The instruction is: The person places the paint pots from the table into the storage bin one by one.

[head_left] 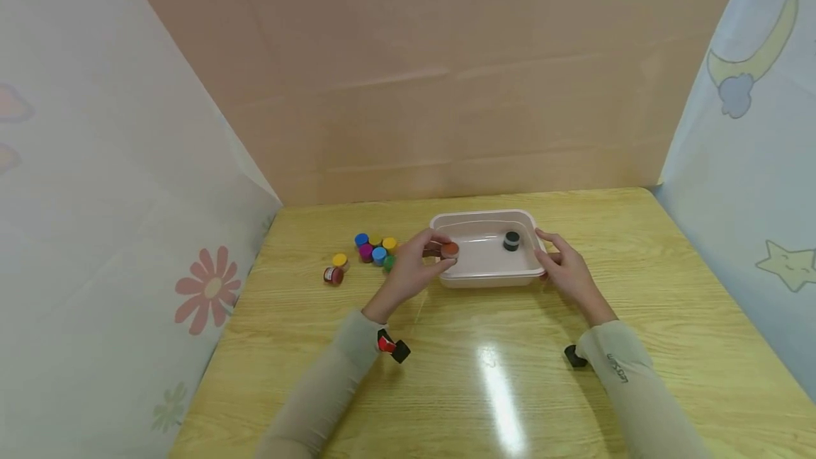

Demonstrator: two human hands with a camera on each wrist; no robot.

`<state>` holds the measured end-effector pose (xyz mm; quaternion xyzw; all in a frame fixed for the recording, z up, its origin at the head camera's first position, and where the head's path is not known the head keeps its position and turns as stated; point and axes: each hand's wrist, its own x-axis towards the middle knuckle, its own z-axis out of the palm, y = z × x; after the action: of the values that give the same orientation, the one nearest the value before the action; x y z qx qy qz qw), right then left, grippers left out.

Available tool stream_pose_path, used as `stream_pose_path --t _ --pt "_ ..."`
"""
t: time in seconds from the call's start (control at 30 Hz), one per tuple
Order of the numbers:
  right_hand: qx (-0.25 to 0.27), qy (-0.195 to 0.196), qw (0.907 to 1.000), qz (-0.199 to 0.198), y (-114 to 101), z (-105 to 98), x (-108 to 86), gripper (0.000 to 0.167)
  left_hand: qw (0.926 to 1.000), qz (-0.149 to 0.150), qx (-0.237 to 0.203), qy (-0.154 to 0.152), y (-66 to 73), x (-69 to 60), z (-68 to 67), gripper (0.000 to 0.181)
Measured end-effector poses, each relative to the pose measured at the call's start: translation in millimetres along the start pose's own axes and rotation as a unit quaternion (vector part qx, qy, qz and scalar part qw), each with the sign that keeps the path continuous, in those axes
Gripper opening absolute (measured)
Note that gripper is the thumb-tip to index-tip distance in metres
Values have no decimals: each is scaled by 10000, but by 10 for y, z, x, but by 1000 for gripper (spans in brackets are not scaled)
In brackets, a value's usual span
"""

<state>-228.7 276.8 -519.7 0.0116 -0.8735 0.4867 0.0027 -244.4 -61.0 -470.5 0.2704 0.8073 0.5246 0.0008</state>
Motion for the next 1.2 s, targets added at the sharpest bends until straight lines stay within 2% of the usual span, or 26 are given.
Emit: stream_pose_path --t 0.27,0.43,0.57,0.77,0.97,1.2 --pt "66 -36 9999 81 6 -10 4 59 9999 31 62 -133 0 110 105 34" --pt "196 -43 9998 -41 -3 3 10 59 9997 -123 -86 -174 -9 164 146 37" --pt "215 -41 9997 -97 -10 8 6 60 9996 -210 -2 -173 -46 224 192 38" --pt "155 20 9998 -81 -3 3 -12 58 9995 -138 121 -252 -93 326 289 39" --pt "114 39 9999 -72 8 3 2 58 9987 -188 312 -367 -69 419 343 41" --pt "98 63 9999 -30 14 15 5 57 9981 -38 361 -499 -88 557 447 35"
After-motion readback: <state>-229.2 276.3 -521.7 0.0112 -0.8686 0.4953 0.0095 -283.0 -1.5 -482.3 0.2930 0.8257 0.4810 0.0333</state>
